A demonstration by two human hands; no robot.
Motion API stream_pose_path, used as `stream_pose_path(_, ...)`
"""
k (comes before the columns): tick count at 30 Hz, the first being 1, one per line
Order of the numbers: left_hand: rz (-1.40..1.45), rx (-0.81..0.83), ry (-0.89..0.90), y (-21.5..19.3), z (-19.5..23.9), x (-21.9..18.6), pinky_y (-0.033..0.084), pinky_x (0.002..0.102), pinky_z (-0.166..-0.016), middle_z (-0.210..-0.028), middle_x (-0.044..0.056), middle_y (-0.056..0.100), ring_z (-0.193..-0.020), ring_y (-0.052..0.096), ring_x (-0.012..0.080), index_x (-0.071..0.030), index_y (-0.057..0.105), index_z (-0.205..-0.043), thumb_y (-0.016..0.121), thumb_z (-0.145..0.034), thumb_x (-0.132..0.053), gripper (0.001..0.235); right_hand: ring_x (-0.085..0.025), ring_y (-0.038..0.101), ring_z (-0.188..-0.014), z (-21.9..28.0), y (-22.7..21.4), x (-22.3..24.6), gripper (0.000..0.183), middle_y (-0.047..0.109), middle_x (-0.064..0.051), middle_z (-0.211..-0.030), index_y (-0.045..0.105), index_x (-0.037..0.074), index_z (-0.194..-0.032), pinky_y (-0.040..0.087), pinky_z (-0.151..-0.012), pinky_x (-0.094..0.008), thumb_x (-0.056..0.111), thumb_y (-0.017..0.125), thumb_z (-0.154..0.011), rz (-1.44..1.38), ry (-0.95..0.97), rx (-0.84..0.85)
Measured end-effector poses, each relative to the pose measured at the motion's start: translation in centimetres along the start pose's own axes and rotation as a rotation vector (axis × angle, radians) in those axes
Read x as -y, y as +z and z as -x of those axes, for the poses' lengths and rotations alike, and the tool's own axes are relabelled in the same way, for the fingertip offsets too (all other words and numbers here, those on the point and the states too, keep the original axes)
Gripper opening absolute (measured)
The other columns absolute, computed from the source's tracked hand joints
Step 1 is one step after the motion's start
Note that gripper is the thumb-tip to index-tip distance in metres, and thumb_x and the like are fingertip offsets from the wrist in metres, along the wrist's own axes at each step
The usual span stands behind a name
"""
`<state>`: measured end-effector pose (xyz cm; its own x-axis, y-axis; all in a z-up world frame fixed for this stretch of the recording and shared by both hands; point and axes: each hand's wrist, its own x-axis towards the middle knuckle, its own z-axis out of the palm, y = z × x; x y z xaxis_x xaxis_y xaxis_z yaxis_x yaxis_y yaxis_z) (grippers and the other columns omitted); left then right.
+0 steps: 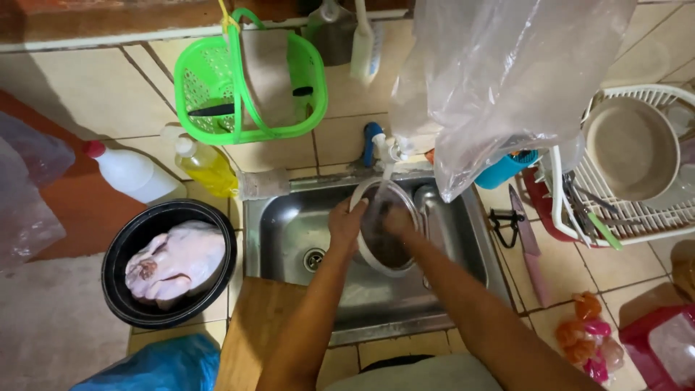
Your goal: Mixing food ingredients in a bowl by hand and cutting vegetables with a knife
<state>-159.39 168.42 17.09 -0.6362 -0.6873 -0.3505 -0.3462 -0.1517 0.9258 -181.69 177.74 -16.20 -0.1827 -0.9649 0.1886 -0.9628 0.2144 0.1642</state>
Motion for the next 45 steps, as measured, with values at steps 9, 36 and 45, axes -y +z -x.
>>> stream_pose_path(9,0.371,-0.098,-0.198,0.3,-1.2,4.3,0.044,0.049,-0.103,-0.115,0.027,0.071,-0.112,0.064,0.0340,0.005,0.074,-0.116,0.046,-0.103,-0.053,0.065,-0.038,0.064,-0.121,-3.2,-36.1,12.7,0.044,0.068,-0.015,-0.132,0.068,0.019,-0.132,0.053,-0.101,-0.050,0.042,0.057,-0.096,-1.059,0.825,0.173)
stream_pose_path(36,0.934,0.045,-0.479,-0.4,-2.1,16.2,0.060,0.065,-0.086,-0.143,0.027,0.051,-0.118,0.063,0.0485,-0.008,0.043,-0.150,0.047,-0.111,-0.031,0.047,-0.047,0.051,-0.134,-1.6,-36.9,9.0,0.061,0.059,-0.026,-0.141,0.064,0.008,-0.139,0.038,-0.113,-0.052,0.010,0.065,-0.078,-1.099,0.800,-0.039)
stream_pose_path(45,1.443,0.969,0.048,0.5,-7.9,20.9,0.042,0.049,-0.105,-0.139,0.022,0.056,-0.126,0.054,0.0368,-0.004,0.053,-0.140,0.065,-0.102,-0.029,0.048,-0.024,0.052,-0.066,3.8,-40.4,20.1,0.041,0.047,-0.001,-0.083,0.069,0.027,-0.107,0.038,-0.059,-0.040,0.006,0.051,-0.076,-0.463,-0.112,-0.315)
